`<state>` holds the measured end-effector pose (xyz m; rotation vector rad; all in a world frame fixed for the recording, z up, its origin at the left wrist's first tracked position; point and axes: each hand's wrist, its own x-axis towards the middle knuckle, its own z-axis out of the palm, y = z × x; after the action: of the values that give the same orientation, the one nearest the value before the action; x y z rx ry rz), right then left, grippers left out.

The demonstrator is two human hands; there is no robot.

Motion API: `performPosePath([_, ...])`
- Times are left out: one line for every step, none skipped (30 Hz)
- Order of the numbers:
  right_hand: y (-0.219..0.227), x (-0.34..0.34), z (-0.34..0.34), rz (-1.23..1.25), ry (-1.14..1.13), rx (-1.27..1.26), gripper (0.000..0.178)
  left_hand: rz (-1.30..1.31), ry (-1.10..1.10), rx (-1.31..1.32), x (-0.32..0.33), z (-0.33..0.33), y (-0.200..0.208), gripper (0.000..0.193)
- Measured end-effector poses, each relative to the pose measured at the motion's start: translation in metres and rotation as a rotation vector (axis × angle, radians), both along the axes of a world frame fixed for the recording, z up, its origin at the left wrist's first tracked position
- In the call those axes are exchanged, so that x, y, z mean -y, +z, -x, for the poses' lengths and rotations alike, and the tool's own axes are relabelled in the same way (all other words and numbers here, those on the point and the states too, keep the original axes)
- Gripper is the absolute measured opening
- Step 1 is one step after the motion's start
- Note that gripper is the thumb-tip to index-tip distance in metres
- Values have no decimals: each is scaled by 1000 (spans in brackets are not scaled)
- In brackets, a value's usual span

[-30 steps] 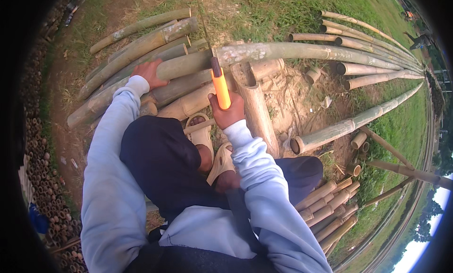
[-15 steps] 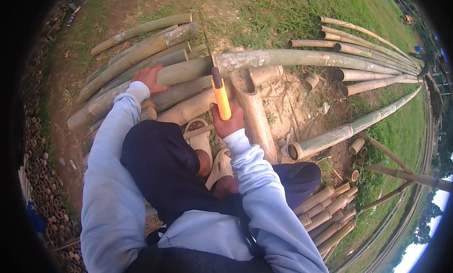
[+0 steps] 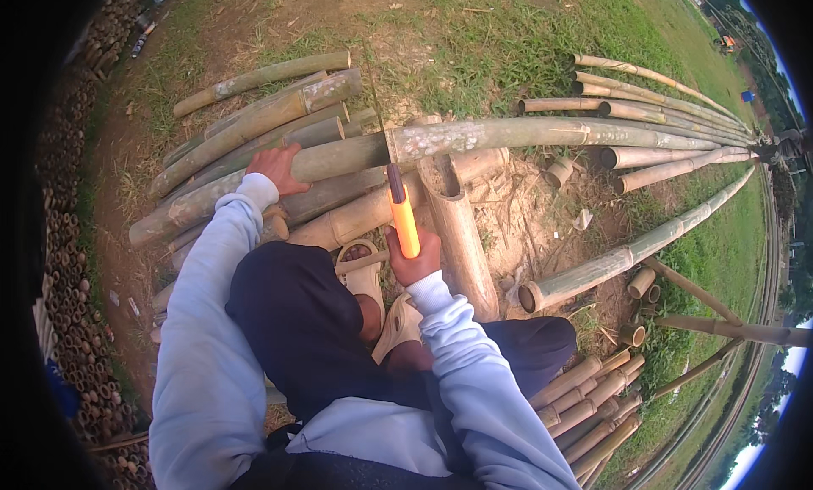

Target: The person sits on the ground and uses a hand saw to cut a long bamboo pole into shorter sections. The person holds the pole steady with one hand and saws with the other, repeating the action on multiple bamboo poles.

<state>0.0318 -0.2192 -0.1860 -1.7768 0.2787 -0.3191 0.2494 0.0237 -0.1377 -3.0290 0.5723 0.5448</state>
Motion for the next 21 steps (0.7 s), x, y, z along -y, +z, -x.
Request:
performPosePath([11, -6, -15, 88, -9, 21, 32, 27, -5, 7, -5, -1, -2, 81])
performPosePath([13, -8, -21, 63, -3, 45, 30, 24, -16, 13, -15, -3, -4, 81])
performPosePath([10, -4, -23, 48, 10, 69, 28, 30, -23, 19, -22, -3, -8, 81])
performPosePath([9, 4, -22, 21, 21, 19, 26, 41, -22, 24, -22, -4, -9, 81])
performPosePath([4, 10, -23, 34, 68, -37, 26, 45, -32, 23, -19, -5, -8, 81])
performPosePath([5, 4, -23, 5, 47, 8, 27, 43, -33, 27, -18, -7, -7, 81])
performPosePath([-2, 1, -22, -2, 33, 19, 27, 35, -33, 20, -18, -6, -7, 82])
performPosePath([-3, 0, -22, -18, 41, -17, 28, 25, -33, 36, -19, -5, -8, 81])
performPosePath([-5, -1, -21, -29, 52, -13, 28, 17, -32, 44, -19, -3, -9, 81])
performPosePath([-7, -2, -22, -41, 63, -8, 29, 9, -33, 53, -23, -4, -7, 81])
performPosePath([-4, 0, -20, -43, 61, -20, 29, 15, -37, 52, -24, -1, -8, 80])
performPosePath([5, -2, -17, -25, 81, 19, 30, 20, -43, 52, -27, 0, -7, 79])
performPosePath([2, -3, -18, 0, 82, -3, 29, 24, -50, 53, -30, 0, -6, 79])
performPosePath([4, 0, -16, 49, 79, 11, 29, 40, -57, 73, -29, 3, -5, 77])
performPosePath([7, 1, -14, 96, 73, 26, 29, 29, -55, 67, -26, 2, -4, 78])
performPosePath([5, 2, -14, 43, 78, 18, 29, 18, -56, 61, -22, 0, -2, 78])
performPosePath([-2, 4, -14, -12, 74, 4, 29, 6, -67, 50, -16, -1, -3, 79])
performPosePath([-7, 8, -12, -62, 53, -10, 29, 33, -65, 59, -11, -2, -7, 81])
performPosePath([-14, 8, -13, -37, 71, -9, 30, 25, -57, 54, -13, -2, -9, 82])
performPosePath([-15, 5, -14, -52, 57, -16, 31, 24, -60, 46, -13, -1, -8, 83])
performPosePath([-9, 0, -15, -31, 89, -45, 31, 49, -48, 132, -24, 2, -17, 79])
